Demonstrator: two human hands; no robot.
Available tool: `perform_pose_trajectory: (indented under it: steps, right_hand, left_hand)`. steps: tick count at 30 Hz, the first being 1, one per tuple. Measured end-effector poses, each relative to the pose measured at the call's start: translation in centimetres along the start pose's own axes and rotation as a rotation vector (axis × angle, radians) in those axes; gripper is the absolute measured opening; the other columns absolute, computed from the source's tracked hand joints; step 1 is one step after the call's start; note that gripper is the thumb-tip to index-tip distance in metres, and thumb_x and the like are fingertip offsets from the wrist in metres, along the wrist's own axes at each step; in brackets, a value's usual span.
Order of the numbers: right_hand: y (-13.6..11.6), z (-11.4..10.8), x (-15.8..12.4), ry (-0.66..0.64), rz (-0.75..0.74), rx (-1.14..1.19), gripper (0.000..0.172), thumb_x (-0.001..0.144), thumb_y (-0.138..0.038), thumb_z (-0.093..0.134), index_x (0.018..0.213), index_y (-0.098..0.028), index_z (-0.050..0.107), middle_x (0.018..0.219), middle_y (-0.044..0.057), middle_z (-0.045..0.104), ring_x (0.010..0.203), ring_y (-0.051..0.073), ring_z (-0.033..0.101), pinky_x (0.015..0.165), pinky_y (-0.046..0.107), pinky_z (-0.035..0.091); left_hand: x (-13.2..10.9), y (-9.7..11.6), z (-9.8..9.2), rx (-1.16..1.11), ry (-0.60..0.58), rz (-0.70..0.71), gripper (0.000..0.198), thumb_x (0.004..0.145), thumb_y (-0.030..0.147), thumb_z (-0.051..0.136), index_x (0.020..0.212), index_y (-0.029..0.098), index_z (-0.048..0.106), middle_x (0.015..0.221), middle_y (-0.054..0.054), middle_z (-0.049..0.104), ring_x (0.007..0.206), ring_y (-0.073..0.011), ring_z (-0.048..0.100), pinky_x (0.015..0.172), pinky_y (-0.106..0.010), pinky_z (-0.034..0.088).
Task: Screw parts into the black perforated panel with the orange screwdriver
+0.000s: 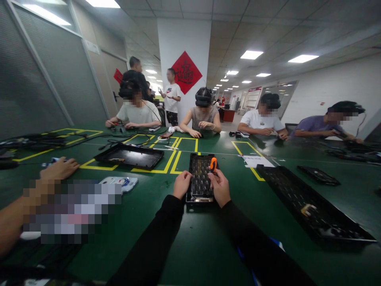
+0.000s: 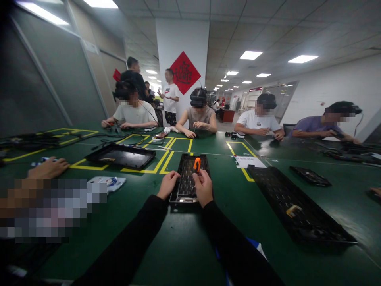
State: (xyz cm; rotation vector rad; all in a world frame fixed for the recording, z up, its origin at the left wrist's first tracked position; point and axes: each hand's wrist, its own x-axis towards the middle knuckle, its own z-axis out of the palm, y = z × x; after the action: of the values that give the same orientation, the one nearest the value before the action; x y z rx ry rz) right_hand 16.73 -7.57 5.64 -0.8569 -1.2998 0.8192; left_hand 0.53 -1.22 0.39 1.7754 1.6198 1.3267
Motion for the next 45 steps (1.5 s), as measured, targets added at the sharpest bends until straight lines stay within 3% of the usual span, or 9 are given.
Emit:
perform_pose_trajectory:
  steps: [7,11,17,23,26,31,37,41,45]
  right_hand:
    - [0.49,0.09,0.14,0.025,-0.030,0.044,0.033,0.081,-0.034,0.048,0.110,-0.018,0.048,0.083,0.002,0.059,0.046,0.005,0.040,0.042,0.019,0.034]
    - [0.50,0.25,0.08,-0.001,-0.019,0.058,0.035,0.076,-0.034,0.055,0.107,-0.019,0.048,0.090,0.004,0.059,0.057,0.009,0.050,0.042,0.018,0.034]
    - [0.81,0.08,0.17,0.029,-0.005,0.013,0.031,0.073,-0.033,0.059,0.099,-0.018,0.052,0.058,-0.005,0.049,0.044,0.007,0.040,0.040,0.018,0.031]
    - [0.63,0.14,0.34,0.035,0.005,0.069,0.037,0.078,-0.034,0.051,0.112,-0.019,0.048,0.089,0.004,0.061,0.043,0.005,0.038,0.039,0.019,0.031]
    - [0.34,0.22,0.19,0.019,-0.007,0.075,0.038,0.080,-0.033,0.049,0.115,-0.019,0.046,0.089,0.005,0.061,0.041,0.004,0.036,0.038,0.019,0.030]
    - [0.19,0.27,0.06,0.014,0.002,0.081,0.035,0.076,-0.032,0.054,0.108,-0.018,0.048,0.092,0.006,0.061,0.054,0.008,0.050,0.043,0.019,0.037]
    - [0.31,0.08,0.04,-0.013,0.022,0.052,0.024,0.074,-0.034,0.058,0.092,-0.018,0.054,0.078,0.001,0.058,0.057,0.010,0.052,0.044,0.018,0.038]
    - [0.18,-0.01,0.08,-0.043,0.006,0.031,0.029,0.077,-0.034,0.054,0.102,-0.017,0.056,0.074,0.001,0.056,0.049,0.007,0.046,0.041,0.018,0.034]
    - [0.40,0.01,0.20,-0.005,-0.009,0.070,0.037,0.081,-0.034,0.048,0.115,-0.019,0.047,0.081,0.001,0.058,0.042,0.004,0.038,0.038,0.018,0.030]
  left_hand:
    - [-0.04,0.20,-0.07,-0.006,-0.004,-0.009,0.021,0.077,0.029,0.042,0.071,0.019,0.059,0.074,-0.001,0.061,0.072,-0.0137,0.053,0.068,-0.024,0.038]
    - [-0.10,0.31,-0.11,-0.012,-0.001,-0.022,0.021,0.077,0.029,0.042,0.071,0.019,0.060,0.074,-0.001,0.061,0.072,-0.0138,0.053,0.068,-0.024,0.039]
    - [-0.14,0.36,-0.12,-0.019,0.001,-0.050,0.021,0.077,0.029,0.042,0.071,0.019,0.060,0.075,-0.002,0.062,0.073,-0.0141,0.053,0.069,-0.025,0.039]
    - [-0.02,0.17,-0.02,-0.023,-0.004,-0.050,0.021,0.077,0.029,0.042,0.071,0.019,0.060,0.075,-0.001,0.061,0.073,-0.0139,0.053,0.069,-0.025,0.039]
    - [0.01,0.16,0.04,-0.027,-0.005,-0.040,0.021,0.077,0.029,0.042,0.070,0.019,0.059,0.074,-0.001,0.061,0.072,-0.0138,0.053,0.069,-0.025,0.039]
    - [-0.07,0.44,-0.08,-0.014,0.001,-0.051,0.020,0.076,0.029,0.043,0.069,0.019,0.059,0.074,-0.001,0.061,0.073,-0.0144,0.053,0.070,-0.025,0.039]
    - [-0.03,0.29,-0.06,-0.010,-0.001,-0.023,0.020,0.077,0.027,0.042,0.069,0.020,0.059,0.073,-0.001,0.061,0.073,-0.0140,0.053,0.070,-0.025,0.039]
    - [0.06,0.04,0.06,-0.007,0.006,-0.013,0.020,0.077,0.028,0.042,0.069,0.020,0.059,0.073,0.000,0.061,0.073,-0.0137,0.053,0.070,-0.024,0.039]
    - [0.09,-0.03,0.11,-0.005,0.006,-0.016,0.020,0.077,0.029,0.042,0.069,0.020,0.059,0.072,0.000,0.061,0.072,-0.0136,0.053,0.069,-0.024,0.039]
